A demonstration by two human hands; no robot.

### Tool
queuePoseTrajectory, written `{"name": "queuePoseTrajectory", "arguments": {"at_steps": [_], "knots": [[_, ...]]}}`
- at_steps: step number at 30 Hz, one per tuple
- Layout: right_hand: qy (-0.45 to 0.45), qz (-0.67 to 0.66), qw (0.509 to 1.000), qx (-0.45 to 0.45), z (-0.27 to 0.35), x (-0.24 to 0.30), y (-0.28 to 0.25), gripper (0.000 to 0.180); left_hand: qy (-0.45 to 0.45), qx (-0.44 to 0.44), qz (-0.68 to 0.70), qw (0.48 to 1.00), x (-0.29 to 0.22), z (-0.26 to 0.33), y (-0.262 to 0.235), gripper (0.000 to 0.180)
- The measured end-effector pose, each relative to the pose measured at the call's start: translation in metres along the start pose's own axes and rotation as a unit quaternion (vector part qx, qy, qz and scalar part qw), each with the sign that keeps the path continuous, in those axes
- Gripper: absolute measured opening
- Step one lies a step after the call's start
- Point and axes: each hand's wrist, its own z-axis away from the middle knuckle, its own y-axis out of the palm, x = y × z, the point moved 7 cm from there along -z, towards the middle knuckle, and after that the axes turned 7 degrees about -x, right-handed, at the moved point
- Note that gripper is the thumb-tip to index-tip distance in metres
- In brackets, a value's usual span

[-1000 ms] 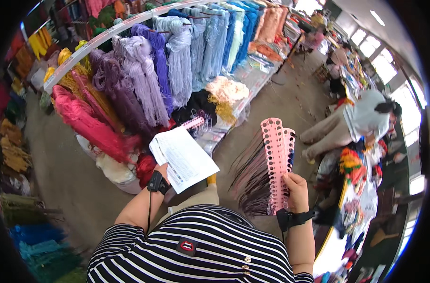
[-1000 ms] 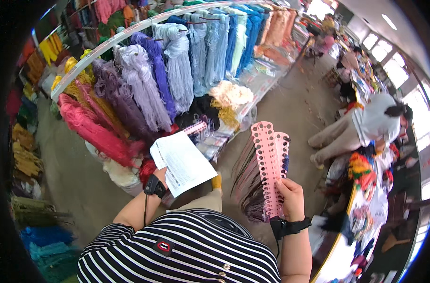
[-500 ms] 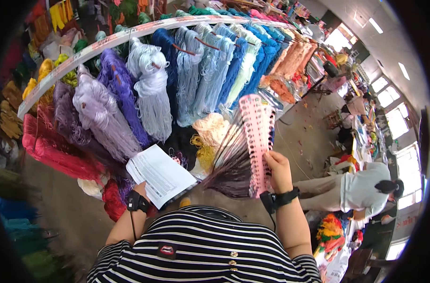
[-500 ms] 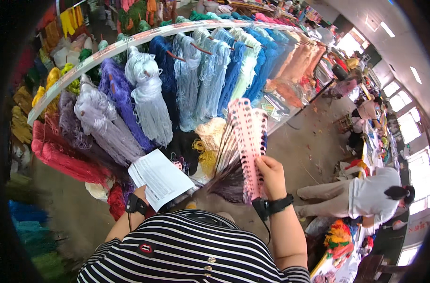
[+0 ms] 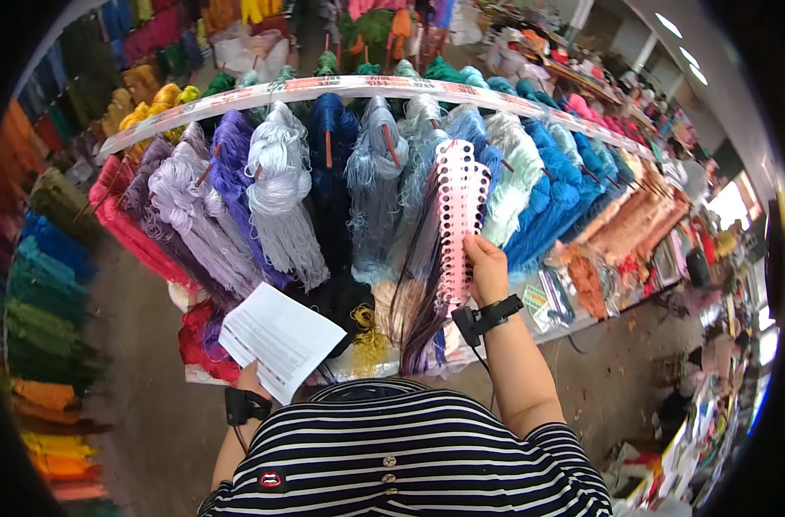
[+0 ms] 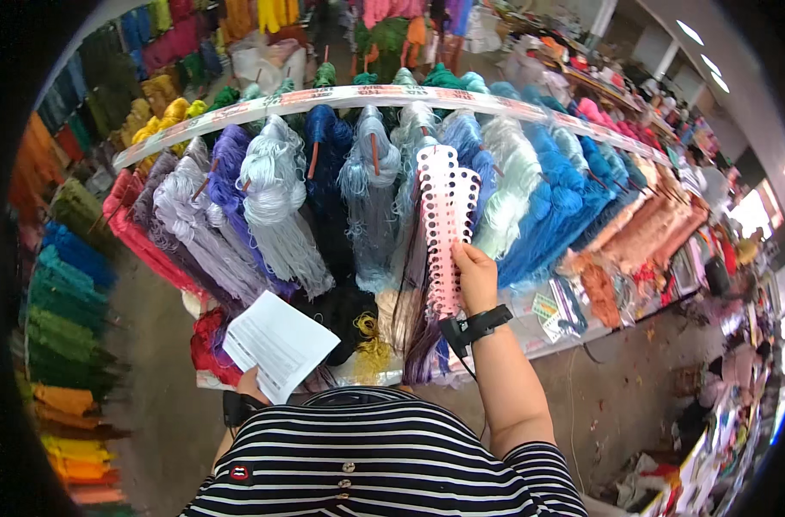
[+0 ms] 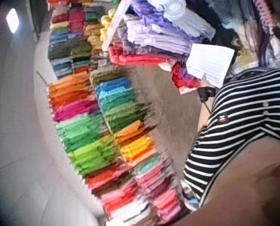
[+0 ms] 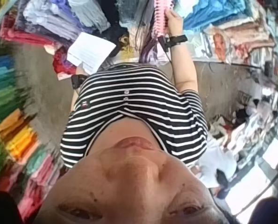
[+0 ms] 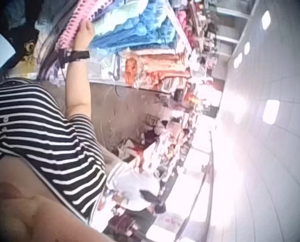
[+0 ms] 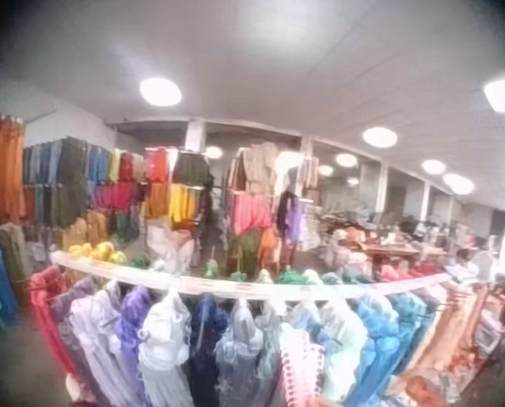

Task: The person checks a document, pulls thread from bundles on a rack, and threads it through holes in a card. They then walk to another rack to pull more thread before returning to the first rack to continue threading the card.

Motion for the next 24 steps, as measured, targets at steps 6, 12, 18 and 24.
{"name": "queuePoseTrajectory", "arguments": {"at_steps": [6, 12, 18, 24], "knots": [[0.043, -0.013, 0.998, 0.043, -0.038, -0.015, -0.009, 0.02, 0.02, -0.088, 0.029, 0.996, 0.048, 0.044, 0.062, 0.042], [-0.066, 0.085, 0.993, 0.049, -0.047, -0.018, -0.015, 0.02, 0.04, -0.147, 0.041, 0.988, 0.058, 0.053, 0.072, 0.043], [-0.194, 0.238, 0.951, 0.037, -0.061, -0.011, -0.029, 0.023, 0.059, -0.163, 0.064, 0.983, 0.068, 0.056, 0.098, 0.041], [-0.294, 0.374, 0.879, -0.048, -0.033, 0.002, -0.124, 0.018, 0.078, -0.174, 0.076, 0.979, 0.071, 0.054, 0.06, 0.041]]}}
